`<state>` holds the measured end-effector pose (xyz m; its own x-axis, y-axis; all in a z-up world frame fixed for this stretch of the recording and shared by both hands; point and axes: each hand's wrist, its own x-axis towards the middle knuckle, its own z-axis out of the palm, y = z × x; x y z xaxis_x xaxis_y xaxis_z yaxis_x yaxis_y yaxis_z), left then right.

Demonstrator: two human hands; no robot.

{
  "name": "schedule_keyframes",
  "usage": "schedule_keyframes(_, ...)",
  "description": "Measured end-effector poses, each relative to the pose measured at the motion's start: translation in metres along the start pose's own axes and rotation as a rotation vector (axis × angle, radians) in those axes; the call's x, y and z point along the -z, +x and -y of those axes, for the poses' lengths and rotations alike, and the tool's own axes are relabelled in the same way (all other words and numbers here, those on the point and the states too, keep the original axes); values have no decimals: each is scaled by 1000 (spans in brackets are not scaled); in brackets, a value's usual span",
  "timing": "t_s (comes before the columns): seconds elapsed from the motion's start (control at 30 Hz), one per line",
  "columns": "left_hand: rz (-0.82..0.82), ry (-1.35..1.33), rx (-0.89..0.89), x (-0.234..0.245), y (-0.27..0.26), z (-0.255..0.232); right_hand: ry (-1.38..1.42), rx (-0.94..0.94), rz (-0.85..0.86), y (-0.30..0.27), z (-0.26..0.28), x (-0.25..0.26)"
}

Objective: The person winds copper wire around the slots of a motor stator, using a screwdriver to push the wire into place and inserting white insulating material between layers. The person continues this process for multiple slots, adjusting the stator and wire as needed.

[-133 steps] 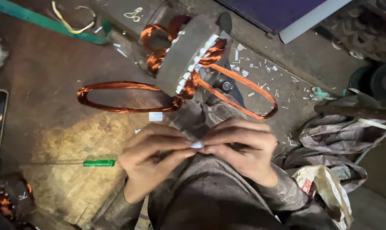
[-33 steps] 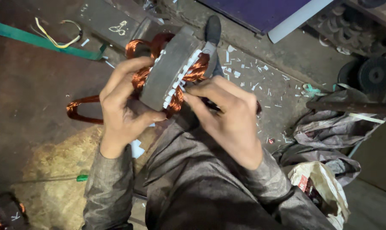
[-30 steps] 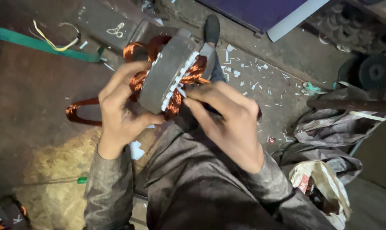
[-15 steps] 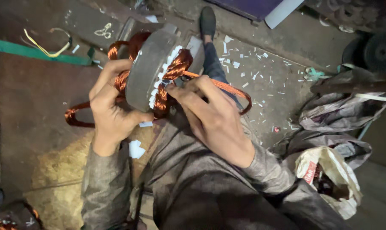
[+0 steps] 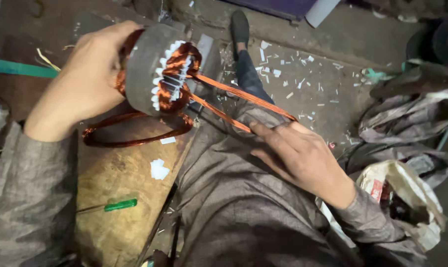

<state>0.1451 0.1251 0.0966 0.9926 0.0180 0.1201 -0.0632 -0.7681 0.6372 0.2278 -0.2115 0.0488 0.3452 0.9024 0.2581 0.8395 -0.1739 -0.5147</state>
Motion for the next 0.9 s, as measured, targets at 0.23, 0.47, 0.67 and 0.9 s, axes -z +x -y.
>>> schedule_keyframes(0.23, 13, 97, 321, -3, -6, -6, 119, -137, -201, -3, -5, -35)
schedule_keyframes(0.47, -42, -71, 200, -10, -12, 8, 208, -97, -205, 10, -21, -49)
schedule_keyframes(0.67, -28, -70, 227, -8, -12, 10, 150, -171, -389, 58, -3, -67)
schedule_keyframes(0.9, -89, -29, 282, -10, -12, 2, 219, -195, -358, 34, -23, -63)
